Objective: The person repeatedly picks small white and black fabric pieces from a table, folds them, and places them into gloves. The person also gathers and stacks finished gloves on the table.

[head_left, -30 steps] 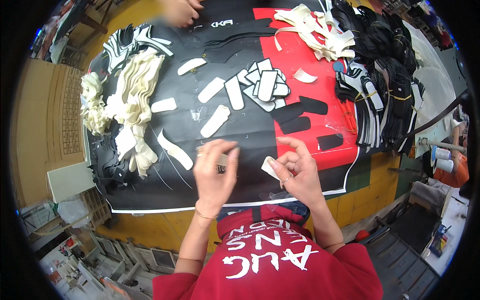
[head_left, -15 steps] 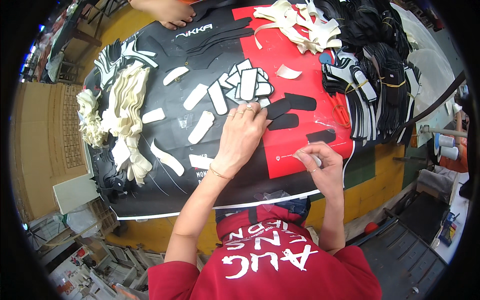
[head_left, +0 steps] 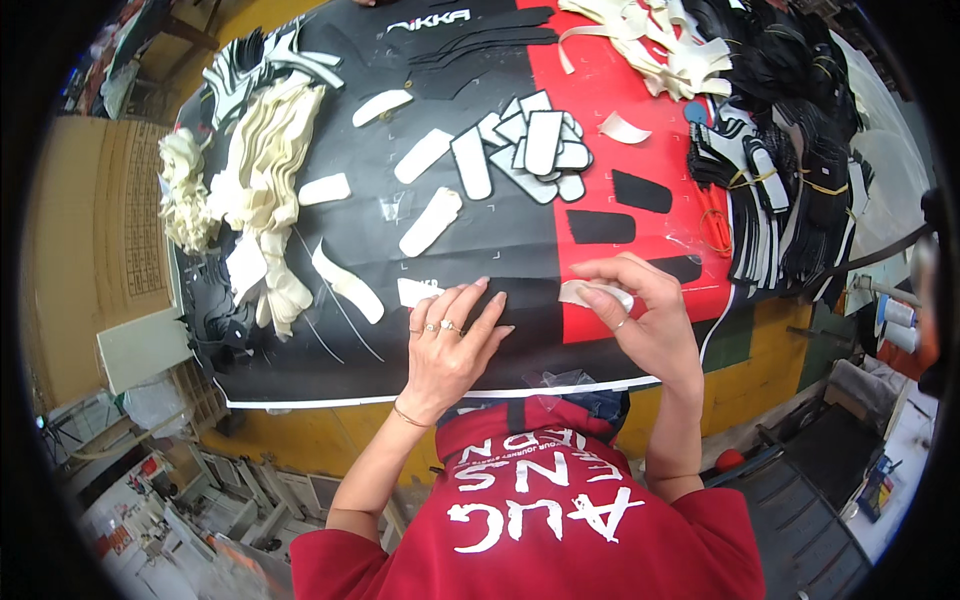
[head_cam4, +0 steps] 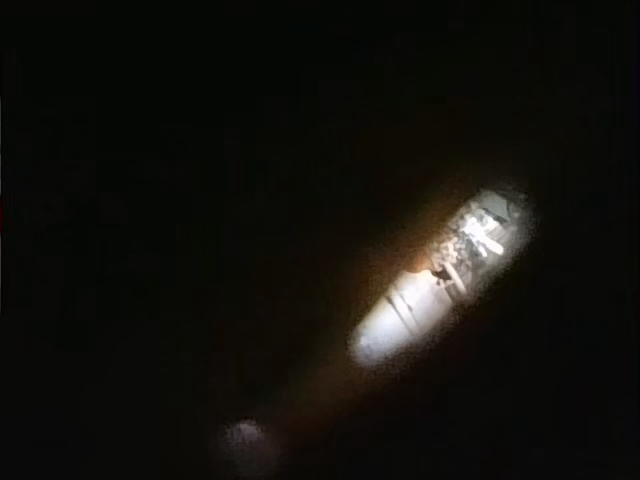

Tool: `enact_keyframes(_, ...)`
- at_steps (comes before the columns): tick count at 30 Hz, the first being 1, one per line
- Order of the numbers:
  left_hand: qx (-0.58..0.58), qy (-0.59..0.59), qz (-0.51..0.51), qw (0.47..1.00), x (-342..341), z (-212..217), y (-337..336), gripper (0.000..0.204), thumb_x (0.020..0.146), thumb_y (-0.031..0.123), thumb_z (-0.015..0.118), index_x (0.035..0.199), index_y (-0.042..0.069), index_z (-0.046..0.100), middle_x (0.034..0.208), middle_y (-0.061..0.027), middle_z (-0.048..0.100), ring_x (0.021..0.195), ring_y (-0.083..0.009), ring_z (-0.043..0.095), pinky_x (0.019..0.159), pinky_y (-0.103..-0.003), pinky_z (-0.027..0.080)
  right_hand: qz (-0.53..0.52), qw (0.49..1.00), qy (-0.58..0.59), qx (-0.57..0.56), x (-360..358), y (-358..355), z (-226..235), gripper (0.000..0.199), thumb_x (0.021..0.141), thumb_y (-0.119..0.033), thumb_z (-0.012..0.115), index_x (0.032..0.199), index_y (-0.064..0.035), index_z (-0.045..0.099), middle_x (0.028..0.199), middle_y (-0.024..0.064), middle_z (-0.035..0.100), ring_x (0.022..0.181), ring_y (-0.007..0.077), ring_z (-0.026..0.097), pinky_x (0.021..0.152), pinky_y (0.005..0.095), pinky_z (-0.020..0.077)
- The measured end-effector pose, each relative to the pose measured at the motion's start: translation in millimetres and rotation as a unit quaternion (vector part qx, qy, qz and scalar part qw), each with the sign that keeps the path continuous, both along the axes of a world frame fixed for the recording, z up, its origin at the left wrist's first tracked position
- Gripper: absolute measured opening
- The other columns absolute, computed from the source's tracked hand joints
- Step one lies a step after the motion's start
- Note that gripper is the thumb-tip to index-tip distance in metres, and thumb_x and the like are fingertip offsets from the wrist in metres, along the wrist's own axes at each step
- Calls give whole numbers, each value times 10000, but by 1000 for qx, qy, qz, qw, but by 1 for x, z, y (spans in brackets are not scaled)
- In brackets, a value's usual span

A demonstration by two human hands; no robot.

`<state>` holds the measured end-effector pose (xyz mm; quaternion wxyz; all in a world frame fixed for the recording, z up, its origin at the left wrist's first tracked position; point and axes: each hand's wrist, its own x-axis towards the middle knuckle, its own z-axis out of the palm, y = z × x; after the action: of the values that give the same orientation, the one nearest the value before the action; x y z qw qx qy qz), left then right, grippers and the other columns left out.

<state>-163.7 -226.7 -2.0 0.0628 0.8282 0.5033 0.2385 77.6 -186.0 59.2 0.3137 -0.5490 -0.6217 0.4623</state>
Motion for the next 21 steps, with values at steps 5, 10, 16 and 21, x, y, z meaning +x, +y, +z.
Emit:
enact_keyframes(5,17,-16,56,998,-5,-6,-11,346,797,211,783,1130,142,717,1274,-54,624,1158,-219,573,1037,-403,324,89,994,38,-46,-35,8,-10,319,904,-21,686,1201,14,574,805,46,645,676,88,624,588,238,467)
enact_keyframes(10,-17,-15,70,997,-7,-12,-11,360,785,168,780,1138,134,720,1289,-62,620,1208,-251,551,1071,-430,309,87,991,-5,-102,-56,23,-20,319,896,-41,686,1175,-4,537,774,70,644,707,146,657,600,276,474)
enact_keyframes(16,-7,-12,76,997,-6,-18,-13,349,789,170,768,1134,152,721,1273,-53,628,1217,-242,546,1085,-431,296,70,987,-8,-146,-61,27,-21,341,876,-30,692,1169,-27,518,733,93,657,683,199,673,592,329,480)
enact_keyframes(21,4,-4,73,997,-7,-18,-11,320,818,230,759,1123,145,713,1279,-38,630,1223,-216,552,1092,-432,285,72,986,-12,-150,-61,30,-21,350,872,-15,703,1164,-24,511,746,87,665,684,142,653,590,304,481)
